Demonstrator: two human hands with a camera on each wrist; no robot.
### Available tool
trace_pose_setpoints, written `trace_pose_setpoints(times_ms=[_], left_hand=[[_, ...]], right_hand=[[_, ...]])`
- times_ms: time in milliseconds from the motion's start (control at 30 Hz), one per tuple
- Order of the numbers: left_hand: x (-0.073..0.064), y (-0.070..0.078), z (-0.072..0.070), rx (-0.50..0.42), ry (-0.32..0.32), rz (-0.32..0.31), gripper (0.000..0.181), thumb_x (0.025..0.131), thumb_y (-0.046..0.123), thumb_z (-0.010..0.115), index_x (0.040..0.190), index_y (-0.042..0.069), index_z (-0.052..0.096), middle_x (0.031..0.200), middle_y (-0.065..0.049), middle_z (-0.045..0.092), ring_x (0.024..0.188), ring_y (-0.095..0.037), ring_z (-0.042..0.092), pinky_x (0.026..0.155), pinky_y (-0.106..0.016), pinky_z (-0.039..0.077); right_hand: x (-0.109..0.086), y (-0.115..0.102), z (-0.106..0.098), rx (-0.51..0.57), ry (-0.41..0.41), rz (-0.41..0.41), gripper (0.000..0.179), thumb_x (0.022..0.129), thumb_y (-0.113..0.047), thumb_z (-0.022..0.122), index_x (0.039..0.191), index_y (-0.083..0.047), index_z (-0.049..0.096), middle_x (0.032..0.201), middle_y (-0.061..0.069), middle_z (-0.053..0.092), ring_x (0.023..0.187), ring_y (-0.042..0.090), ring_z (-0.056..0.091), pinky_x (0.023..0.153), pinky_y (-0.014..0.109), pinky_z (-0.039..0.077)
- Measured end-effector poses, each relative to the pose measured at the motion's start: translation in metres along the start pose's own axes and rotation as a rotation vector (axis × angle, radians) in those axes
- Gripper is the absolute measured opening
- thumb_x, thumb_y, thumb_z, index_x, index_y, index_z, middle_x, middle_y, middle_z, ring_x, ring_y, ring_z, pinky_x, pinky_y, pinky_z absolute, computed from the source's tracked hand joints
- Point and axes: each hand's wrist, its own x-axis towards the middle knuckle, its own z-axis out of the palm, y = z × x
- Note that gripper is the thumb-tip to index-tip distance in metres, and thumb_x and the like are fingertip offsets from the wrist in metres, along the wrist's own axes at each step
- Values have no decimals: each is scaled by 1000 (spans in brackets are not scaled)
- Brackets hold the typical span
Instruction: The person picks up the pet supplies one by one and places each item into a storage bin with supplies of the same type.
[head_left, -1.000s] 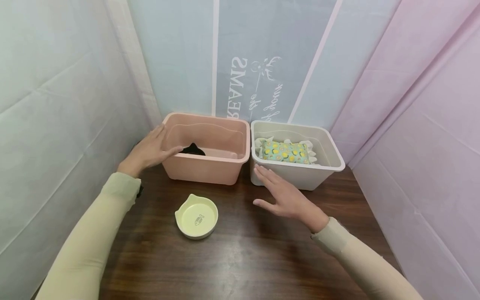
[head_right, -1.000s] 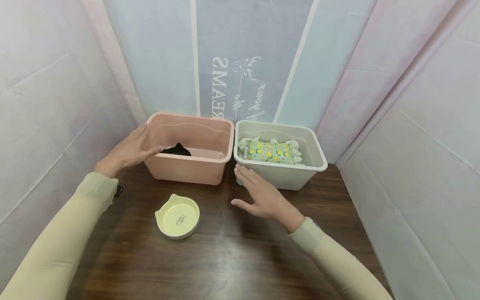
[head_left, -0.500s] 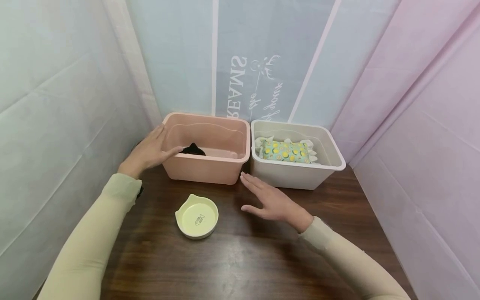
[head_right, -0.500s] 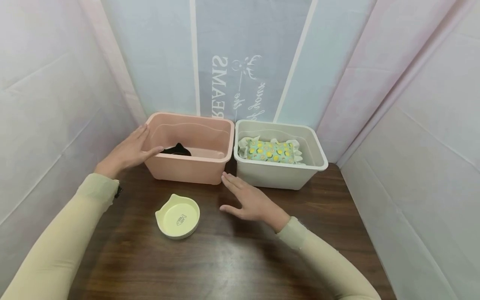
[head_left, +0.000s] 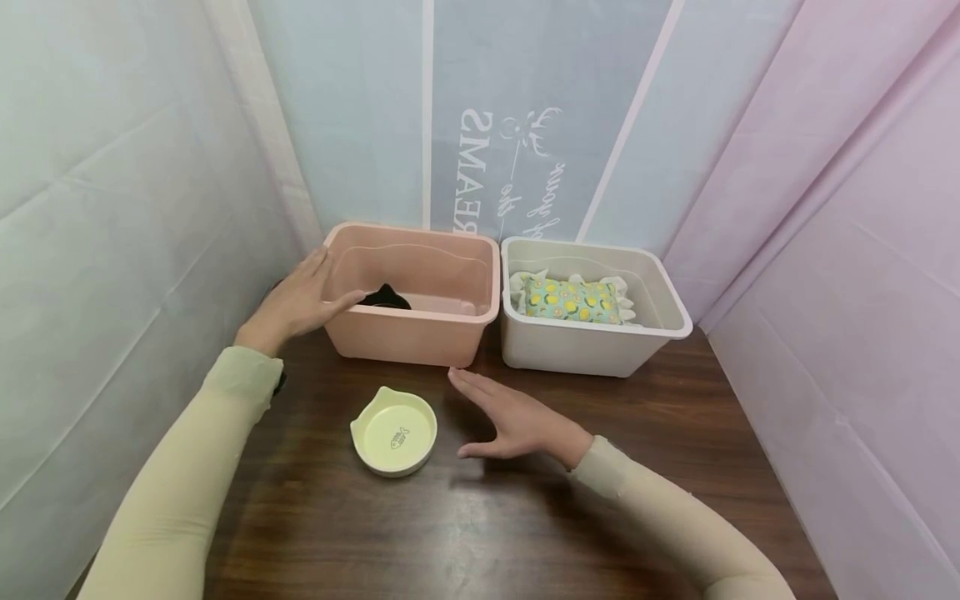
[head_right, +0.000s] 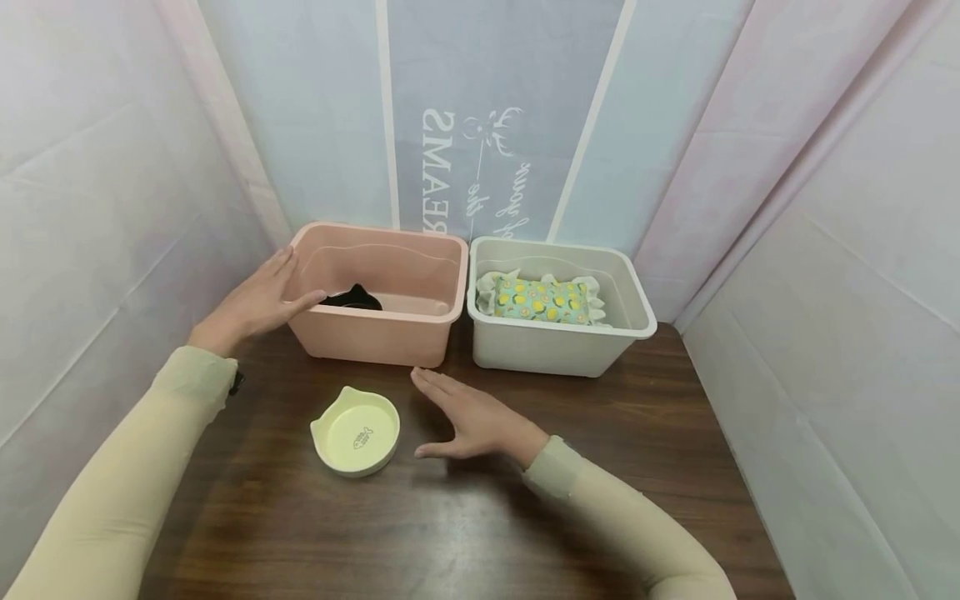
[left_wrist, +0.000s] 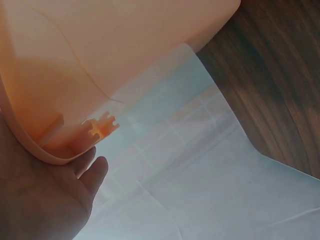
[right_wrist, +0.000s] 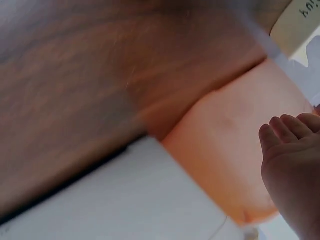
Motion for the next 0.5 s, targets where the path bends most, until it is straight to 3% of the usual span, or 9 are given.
trace_pose_setpoints(times_ms=[233, 500], left_hand=[[0, 0, -4, -6, -5, -4, 114, 100, 83, 42, 172, 3, 3, 180, -17, -6, 166, -38, -1, 130, -65, 11], [0, 2, -8, -8, -23, -15, 115, 99, 84, 41, 172, 4, 3, 180, -14, -8, 166, -38, -2, 130, -65, 10]], right_hand=[[18, -11, 17, 49, -53, -14, 122, 89, -76, 72, 174, -15, 11, 181, -2, 10, 164, 11, 16, 130, 37, 28], [37, -23, 27, 84, -72, -13, 131, 83, -76, 78, 174, -10, 10, 181, 3, 12, 164, 18, 19, 129, 41, 31]])
